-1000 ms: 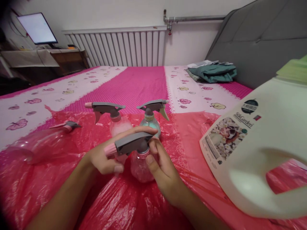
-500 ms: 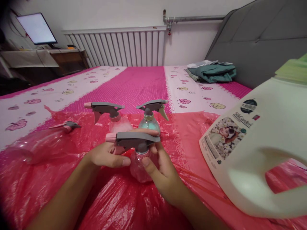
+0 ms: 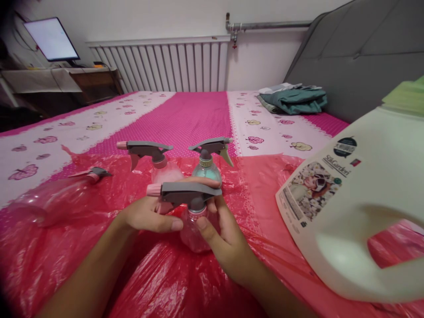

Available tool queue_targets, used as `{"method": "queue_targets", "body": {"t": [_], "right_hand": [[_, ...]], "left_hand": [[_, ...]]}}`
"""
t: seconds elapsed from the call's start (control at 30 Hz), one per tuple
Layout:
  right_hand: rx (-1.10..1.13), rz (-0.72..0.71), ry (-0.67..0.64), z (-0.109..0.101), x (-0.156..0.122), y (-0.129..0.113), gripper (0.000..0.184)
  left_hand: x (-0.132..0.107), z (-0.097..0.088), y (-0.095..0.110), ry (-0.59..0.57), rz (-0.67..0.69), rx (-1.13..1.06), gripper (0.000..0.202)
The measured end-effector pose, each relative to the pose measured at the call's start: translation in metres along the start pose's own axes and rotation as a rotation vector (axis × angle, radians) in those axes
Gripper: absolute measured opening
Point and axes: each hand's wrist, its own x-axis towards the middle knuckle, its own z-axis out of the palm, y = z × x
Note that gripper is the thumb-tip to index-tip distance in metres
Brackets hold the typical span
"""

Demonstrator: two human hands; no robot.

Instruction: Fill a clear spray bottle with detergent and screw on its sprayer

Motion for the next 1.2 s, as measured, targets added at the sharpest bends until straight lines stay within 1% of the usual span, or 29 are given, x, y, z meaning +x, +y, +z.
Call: {"method": "queue_targets", "body": {"t": [0.23, 0.43, 0.67, 0.87, 1.2], "right_hand": [[0.004, 0.027, 0.003, -0.0019, -0.0024, 0.0047, 0.058], [0.001, 0.015, 0.0, -0.0013, -0.0007, 0.0042, 0.058], [-0.018, -0.023, -0.006, -0.001, 0.0005, 0.0032, 0.054], [-0.021, 0.002, 0.004, -0.0004, 0.0019, 0.001, 0.058], [0.007, 0.005, -0.004, -0.0011, -0.0016, 0.0045, 0.053]], "left_hand": [[0.0003, 0.0007, 0.0021, 0.01, -0.01, 0.026, 0.062], [0.001, 0.0028, 0.0077, 0.026, -0.038, 0.054, 0.06], [0.001, 0.0017, 0.006, 0.009, -0.033, 0.042, 0.06], [0.0012, 0.0014, 0.0049, 0.021, -0.019, 0.049, 0.059], [0.0011, 0.002, 0.006, 0.017, -0.014, 0.034, 0.057]]}}
